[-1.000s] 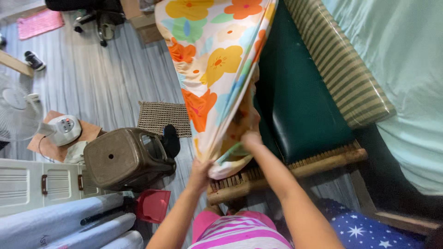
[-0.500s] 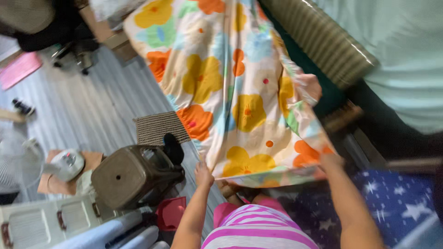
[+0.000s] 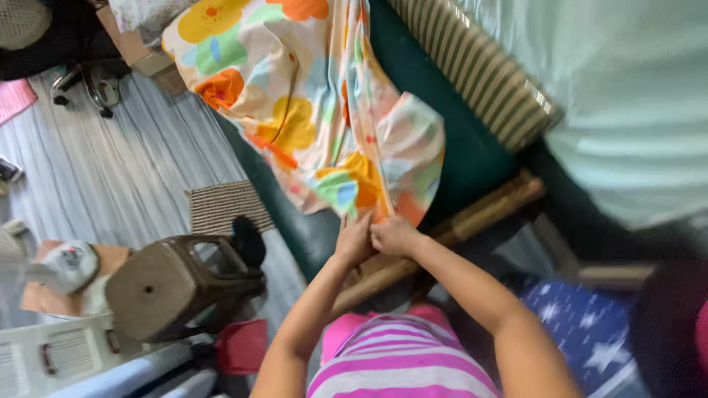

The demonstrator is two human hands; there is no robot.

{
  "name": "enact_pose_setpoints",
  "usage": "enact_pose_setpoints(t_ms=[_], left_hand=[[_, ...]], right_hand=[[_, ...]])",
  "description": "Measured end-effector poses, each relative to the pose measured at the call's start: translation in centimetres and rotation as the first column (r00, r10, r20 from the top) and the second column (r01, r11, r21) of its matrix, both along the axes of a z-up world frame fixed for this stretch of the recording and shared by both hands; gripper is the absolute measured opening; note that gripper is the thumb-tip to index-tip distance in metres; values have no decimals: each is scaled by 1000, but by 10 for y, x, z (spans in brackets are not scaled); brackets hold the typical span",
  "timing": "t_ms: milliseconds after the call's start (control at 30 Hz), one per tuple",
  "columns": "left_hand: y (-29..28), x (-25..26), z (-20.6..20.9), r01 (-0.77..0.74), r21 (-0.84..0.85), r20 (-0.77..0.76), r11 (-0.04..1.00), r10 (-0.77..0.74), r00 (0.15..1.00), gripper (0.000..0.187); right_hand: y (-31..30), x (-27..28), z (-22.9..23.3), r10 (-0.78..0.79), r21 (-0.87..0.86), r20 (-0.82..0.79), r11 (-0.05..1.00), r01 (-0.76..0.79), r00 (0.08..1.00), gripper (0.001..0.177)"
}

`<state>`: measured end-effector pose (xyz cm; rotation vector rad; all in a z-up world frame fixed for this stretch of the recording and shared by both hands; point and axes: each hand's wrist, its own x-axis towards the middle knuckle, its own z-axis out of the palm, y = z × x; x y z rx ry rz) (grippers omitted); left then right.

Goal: The person spreads a floral-patterned fitted sheet over a green mattress on a rattan daybed, tucks the elastic edges under, and then places two floral pillows at the head of the bed.

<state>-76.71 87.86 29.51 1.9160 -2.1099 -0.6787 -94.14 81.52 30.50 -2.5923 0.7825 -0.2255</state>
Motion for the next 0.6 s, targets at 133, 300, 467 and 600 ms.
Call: enact_pose_setpoints(t_ms=[133, 300, 467, 600], left_hand=[[-2, -41, -9, 100, 329, -203, 939, -33, 979, 37], [10, -91, -59, 140, 405, -435, 903, 56, 898, 53], [18, -83, -83, -64, 612, -493, 788, 443, 749, 55], [18, -80, -91, -100, 777, -455, 622, 664, 594, 66]], right_hand=[[-63, -46, -5, 45, 235, -338, 971, 38, 940, 30], [-165, -100, -60, -143, 64, -343, 982, 175, 928, 30], [-257, -175, -78, -574, -105, -40, 817, 568, 818, 54], [-282, -250, -74, -799, -93, 2, 598, 796, 601, 78]])
